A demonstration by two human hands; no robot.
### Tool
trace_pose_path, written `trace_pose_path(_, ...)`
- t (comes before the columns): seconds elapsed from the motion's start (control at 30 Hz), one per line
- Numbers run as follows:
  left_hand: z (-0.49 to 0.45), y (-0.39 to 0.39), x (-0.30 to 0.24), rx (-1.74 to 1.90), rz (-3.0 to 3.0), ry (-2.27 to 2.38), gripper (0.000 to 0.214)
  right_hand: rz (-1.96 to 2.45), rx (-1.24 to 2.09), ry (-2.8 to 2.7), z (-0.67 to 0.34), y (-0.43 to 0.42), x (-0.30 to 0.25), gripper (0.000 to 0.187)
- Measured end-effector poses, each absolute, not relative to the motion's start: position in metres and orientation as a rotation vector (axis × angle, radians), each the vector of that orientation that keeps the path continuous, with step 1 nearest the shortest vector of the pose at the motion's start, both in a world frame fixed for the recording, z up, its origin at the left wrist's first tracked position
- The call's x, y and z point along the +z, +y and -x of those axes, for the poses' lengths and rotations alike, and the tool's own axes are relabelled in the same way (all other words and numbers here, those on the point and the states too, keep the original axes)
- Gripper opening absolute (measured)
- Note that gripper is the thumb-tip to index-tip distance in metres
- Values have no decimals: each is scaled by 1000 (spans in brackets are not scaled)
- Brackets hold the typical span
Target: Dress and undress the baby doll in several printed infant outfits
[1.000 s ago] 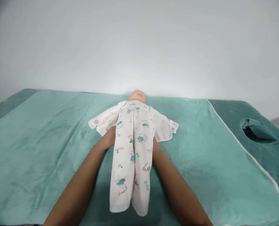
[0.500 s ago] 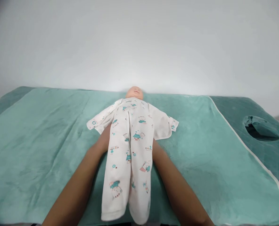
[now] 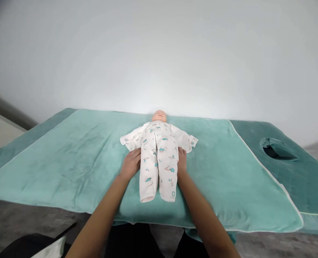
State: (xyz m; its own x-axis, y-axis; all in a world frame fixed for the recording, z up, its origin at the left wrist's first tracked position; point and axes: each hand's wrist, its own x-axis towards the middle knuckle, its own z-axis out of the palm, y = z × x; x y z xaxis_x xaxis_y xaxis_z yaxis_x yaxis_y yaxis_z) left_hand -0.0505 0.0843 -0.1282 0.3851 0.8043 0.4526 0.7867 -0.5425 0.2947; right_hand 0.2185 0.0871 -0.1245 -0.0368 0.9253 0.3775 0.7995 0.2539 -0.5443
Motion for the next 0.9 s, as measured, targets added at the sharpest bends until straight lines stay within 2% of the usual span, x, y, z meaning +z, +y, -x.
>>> trace_pose_path(0.07, 52, 75, -128, 852, -2586, 1527, 35, 1536, 146, -1924, -227, 77, -125, 16)
trace_pose_path(0.2, 50, 59, -121, 871, -2542, 1496, 37, 1421, -51, -2120, -246, 56, -130, 26)
trace_pose_path(0.37, 53, 43, -115, 1053, -2201, 1564, 32, 1373, 17, -2191, -268, 46, -139, 30)
trace_pose_path(0.5, 67, 52, -114, 1210, -1939, 1883, 32, 1542, 66, -1836, -288, 55, -143, 29)
trace_pose_path(0.57, 73, 65, -114, 1254, -1802, 2030, 30, 1688, 101, -1611, -297, 63, -143, 36)
trace_pose_path(0.67, 76, 90, -111, 1160, -1683, 2185, 39, 1878, 202, -1474, -306, 78, -138, 48)
trace_pose_path(0.77, 77, 109, -108, 931, -1622, 2313, 45, 2066, 289, -1436, -313, 92, -130, 50)
trace_pose_path(0.9, 81, 117, -112, 835, -1610, 2353, 28, 2175, 434, -1440, -322, 98, -121, 41)
